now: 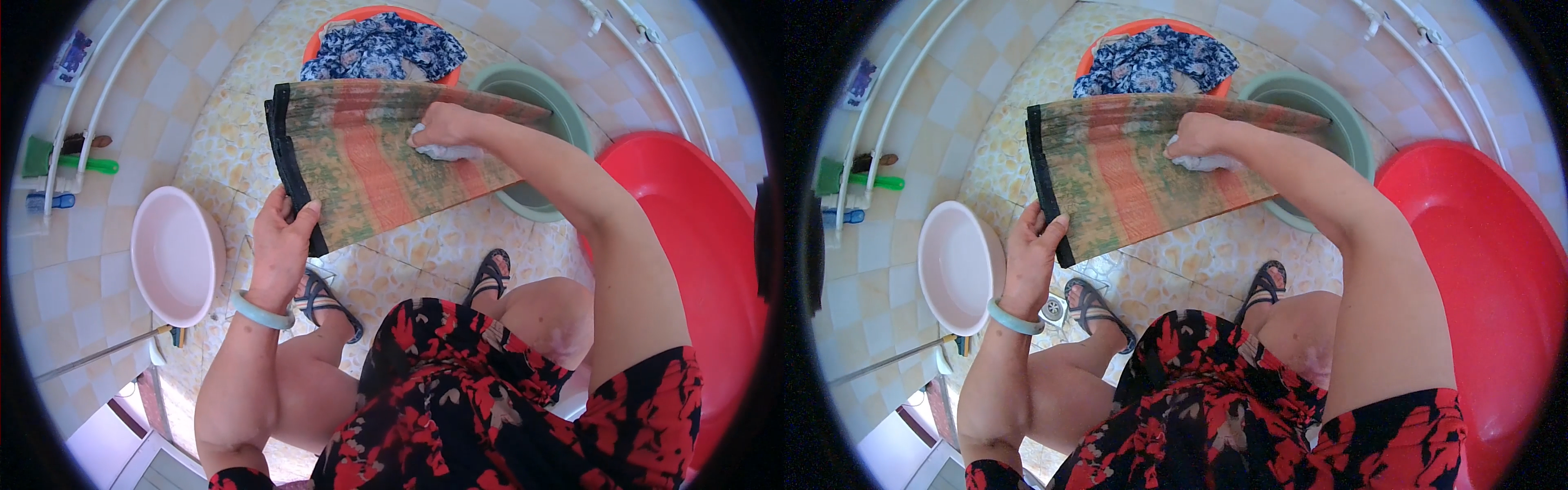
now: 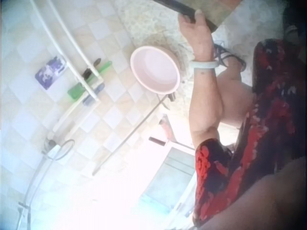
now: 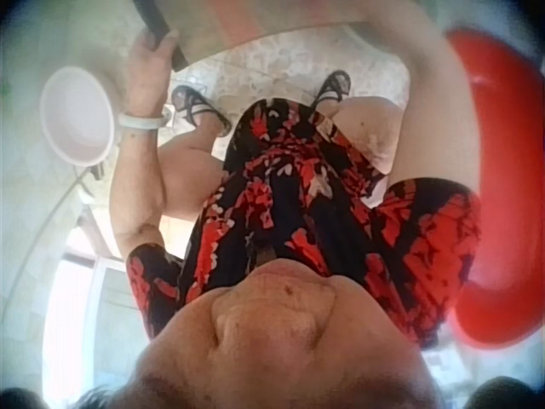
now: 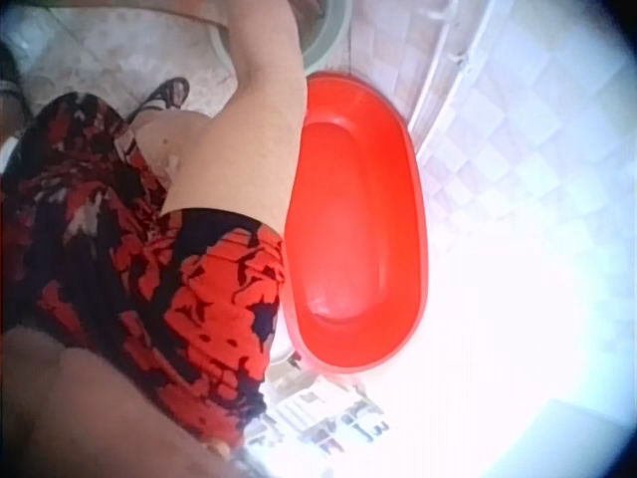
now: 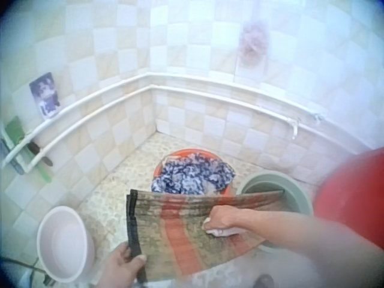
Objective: The person wipes a folded bamboo mat using a wet cloth in a bathroom, periodically rinsing the cloth in a green basin.
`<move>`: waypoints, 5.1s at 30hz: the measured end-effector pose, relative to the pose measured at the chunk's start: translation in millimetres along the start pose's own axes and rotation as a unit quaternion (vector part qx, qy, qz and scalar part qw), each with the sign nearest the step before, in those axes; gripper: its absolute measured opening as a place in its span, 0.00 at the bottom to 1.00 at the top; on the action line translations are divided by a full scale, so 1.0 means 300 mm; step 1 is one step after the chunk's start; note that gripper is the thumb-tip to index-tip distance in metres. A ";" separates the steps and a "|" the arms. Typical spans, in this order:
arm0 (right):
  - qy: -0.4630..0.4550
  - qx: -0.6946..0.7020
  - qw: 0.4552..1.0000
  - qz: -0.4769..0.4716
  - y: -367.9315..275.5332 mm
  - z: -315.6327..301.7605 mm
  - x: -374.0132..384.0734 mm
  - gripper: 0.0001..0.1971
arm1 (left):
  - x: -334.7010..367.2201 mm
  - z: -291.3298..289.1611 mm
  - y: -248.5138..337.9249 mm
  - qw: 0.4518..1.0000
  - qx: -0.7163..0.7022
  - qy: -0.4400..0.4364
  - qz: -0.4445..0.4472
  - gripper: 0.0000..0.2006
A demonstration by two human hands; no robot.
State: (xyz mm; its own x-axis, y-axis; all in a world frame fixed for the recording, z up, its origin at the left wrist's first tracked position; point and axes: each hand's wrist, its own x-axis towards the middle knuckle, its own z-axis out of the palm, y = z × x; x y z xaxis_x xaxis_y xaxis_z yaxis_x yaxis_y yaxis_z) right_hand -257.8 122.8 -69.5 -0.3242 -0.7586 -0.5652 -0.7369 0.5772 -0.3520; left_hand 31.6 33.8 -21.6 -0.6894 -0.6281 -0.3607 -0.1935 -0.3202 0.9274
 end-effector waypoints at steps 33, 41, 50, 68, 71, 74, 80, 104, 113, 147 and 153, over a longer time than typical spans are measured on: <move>-0.018 -0.085 0.996 -0.006 0.055 0.002 0.038 0.28 | 0.004 0.000 0.002 1.000 -0.007 -0.005 -0.003 0.16; -0.067 0.000 0.997 -0.030 -0.016 -0.029 -0.012 0.29 | 0.003 -0.009 -0.005 1.000 0.008 -0.013 -0.011 0.17; -0.074 -0.104 0.992 -0.002 0.054 -0.013 0.036 0.25 | 0.002 -0.002 0.006 1.000 -0.004 -0.003 -0.012 0.15; -0.087 -0.051 0.995 -0.020 0.008 -0.024 -0.006 0.27 | 0.007 -0.007 -0.010 1.000 -0.002 -0.006 -0.014 0.16; -0.075 -0.078 0.994 -0.023 0.026 -0.015 0.008 0.27 | 0.010 -0.010 -0.019 1.000 -0.012 -0.002 -0.012 0.16; -0.079 -0.110 0.990 -0.036 0.011 -0.018 0.000 0.27 | 0.009 -0.013 -0.020 1.000 -0.012 -0.004 -0.009 0.16; -0.077 -0.065 0.995 -0.021 0.041 -0.001 0.012 0.27 | 0.005 -0.010 -0.007 0.999 0.016 -0.005 -0.029 0.16; -0.053 -0.017 0.998 -0.006 0.068 0.004 0.012 0.25 | 0.006 -0.025 -0.005 0.998 -0.023 -0.024 -0.050 0.18; 0.003 -0.024 0.999 -0.032 0.035 0.030 0.015 0.25 | 0.005 -0.021 -0.008 0.998 -0.017 -0.019 -0.050 0.17; -0.023 -0.040 0.999 -0.022 0.025 0.029 0.023 0.25 | 0.004 -0.023 -0.017 0.999 -0.016 0.000 -0.047 0.16; -0.025 -0.071 0.997 -0.003 0.053 0.019 0.007 0.26 | 0.015 -0.027 -0.030 0.999 -0.013 -0.016 -0.037 0.16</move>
State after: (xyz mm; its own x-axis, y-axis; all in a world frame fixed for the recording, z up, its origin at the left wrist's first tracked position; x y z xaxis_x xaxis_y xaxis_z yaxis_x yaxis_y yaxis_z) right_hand -266.7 132.1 -80.6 -0.2912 -0.7438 -0.6016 -0.8168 0.5207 -0.2484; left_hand 35.9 28.0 -32.2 -0.6951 -0.5795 -0.4253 -0.2279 -0.3835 0.8950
